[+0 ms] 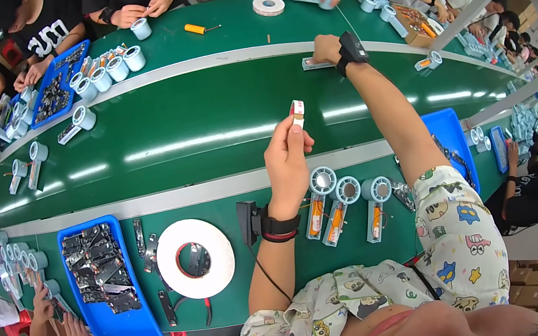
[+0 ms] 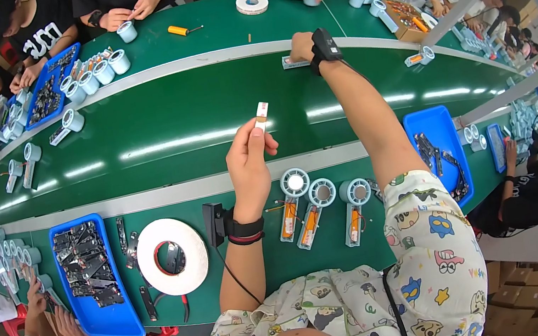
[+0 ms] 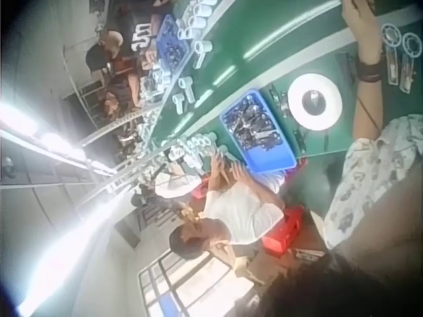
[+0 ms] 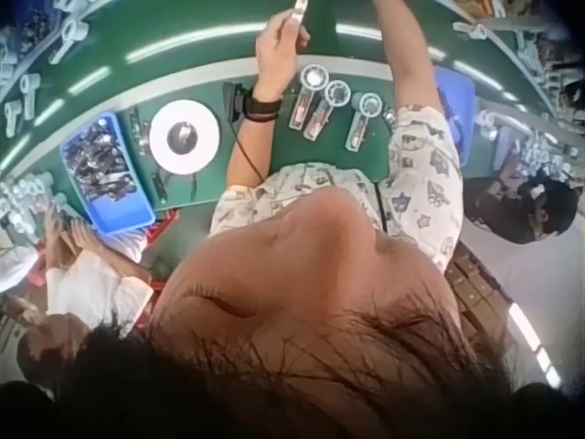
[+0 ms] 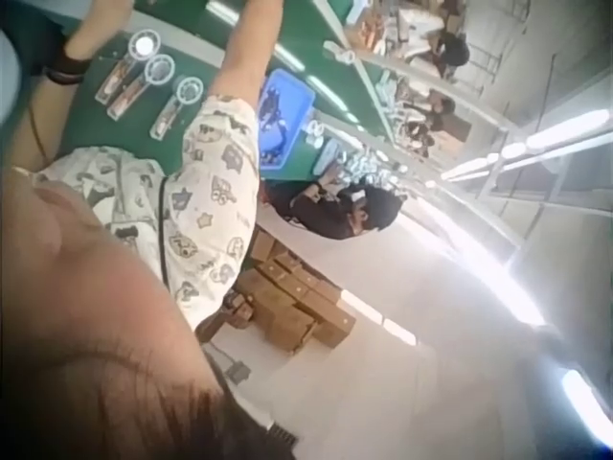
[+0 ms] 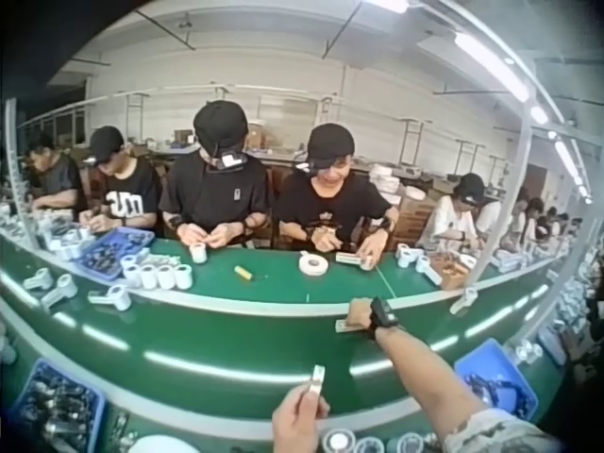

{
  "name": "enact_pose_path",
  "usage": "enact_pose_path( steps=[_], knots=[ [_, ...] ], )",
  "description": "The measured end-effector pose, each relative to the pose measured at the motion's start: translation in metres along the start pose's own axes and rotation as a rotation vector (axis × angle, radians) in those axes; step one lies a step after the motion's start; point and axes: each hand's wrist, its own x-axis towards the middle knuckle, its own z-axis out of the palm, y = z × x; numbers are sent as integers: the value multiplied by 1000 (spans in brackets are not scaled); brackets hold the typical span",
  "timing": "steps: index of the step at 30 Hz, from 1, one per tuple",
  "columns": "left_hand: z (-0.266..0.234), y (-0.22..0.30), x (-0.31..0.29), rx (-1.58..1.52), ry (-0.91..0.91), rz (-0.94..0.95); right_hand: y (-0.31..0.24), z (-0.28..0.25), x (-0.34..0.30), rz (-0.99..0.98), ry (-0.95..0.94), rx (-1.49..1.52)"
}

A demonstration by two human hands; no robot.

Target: The person peels a strip of tape from a roll, presses it onto a battery inside a fan housing, and smooths it down. They repeat this process for several more fans before setting the roll of tape down on the assembly line.

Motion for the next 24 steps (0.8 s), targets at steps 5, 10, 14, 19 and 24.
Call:
enact_pose_path(
  steps=[5,10,14,19,24],
  knots=[
    [4,3,2,-28,24,7,29,10,11,-101,25,-23],
    [2,7,2,-59,34,-64,41,36,3,-154,223,18],
    [-4,5,5,-148,8,-119,13,21,-84,-344,433,167],
    [0,-4,9,-407,-109,-142,-10,-21,-210,-676,171,1255],
    [4,21,3,-129,-110,-127,-21,-44,-253,-845,365,827]
  ],
)
